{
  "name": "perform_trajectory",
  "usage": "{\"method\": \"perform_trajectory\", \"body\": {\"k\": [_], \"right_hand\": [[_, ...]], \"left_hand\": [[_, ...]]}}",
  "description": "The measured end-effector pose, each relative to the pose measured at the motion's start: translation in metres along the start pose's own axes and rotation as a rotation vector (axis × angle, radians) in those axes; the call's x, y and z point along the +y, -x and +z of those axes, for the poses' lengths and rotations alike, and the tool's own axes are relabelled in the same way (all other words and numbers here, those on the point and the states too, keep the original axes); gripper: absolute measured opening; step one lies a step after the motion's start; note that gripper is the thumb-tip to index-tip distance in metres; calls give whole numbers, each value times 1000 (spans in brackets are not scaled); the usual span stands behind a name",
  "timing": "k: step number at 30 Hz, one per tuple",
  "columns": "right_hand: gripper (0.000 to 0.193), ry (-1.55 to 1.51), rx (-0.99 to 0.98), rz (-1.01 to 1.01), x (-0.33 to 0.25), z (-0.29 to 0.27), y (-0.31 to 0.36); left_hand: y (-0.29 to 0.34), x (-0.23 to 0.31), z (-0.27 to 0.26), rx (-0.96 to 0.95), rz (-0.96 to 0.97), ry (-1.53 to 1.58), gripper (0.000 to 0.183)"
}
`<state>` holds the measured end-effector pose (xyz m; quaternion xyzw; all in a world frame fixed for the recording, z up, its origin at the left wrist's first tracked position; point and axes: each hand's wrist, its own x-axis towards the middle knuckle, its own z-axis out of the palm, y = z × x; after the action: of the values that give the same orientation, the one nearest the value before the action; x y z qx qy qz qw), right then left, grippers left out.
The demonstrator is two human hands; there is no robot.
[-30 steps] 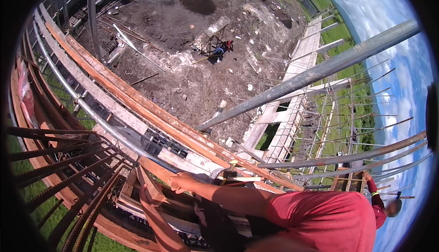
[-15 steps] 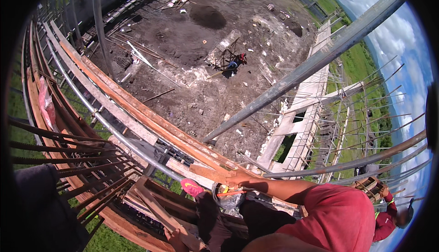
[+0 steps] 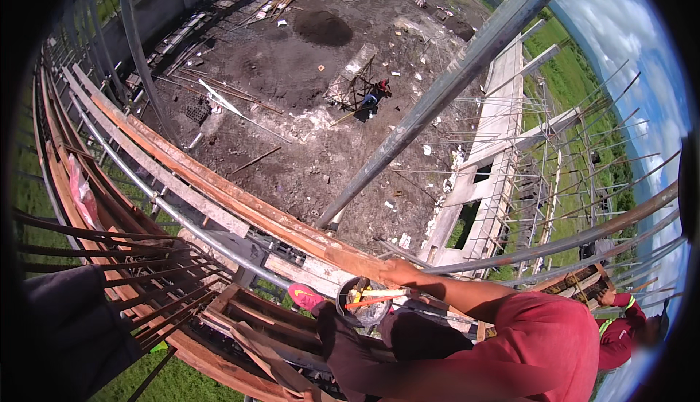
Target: The person assembles scaffolding components on a construction site, using a hammer to secure wooden planks and metal rods. They repeatedly position and fasten pieces while moving along the structure.
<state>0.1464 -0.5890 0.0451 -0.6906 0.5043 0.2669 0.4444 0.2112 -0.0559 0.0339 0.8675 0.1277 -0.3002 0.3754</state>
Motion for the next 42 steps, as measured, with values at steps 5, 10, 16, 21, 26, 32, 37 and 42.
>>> {"method": "perform_trajectory", "body": {"k": [5,10,16,21,26,32,37,42], "right_hand": [[62,-164,-62,3,21,-15,14],[61,-73,53,-33,39,-23,38],[62,81,15,-106,43,-35,60],[66,267,-264,-398,5,-56,75],[78,302,-529,-590,-48,-66,81],[82,361,-872,-505,-101,-16,65],[77,429,-1112,-610,-105,47,52],[75,341,-1093,-406,-95,51,34]], "left_hand": [[4,1,12,-43,2,150,84],[38,5,22,-7,76,195,86],[90,-5,37,226,132,3,85],[131,18,44,339,-247,904,81],[176,6,27,407,-163,779,79],[229,2,-2,612,-204,530,84],[261,-5,-7,782,-211,501,82],[285,-27,3,826,-338,571,79]]}}
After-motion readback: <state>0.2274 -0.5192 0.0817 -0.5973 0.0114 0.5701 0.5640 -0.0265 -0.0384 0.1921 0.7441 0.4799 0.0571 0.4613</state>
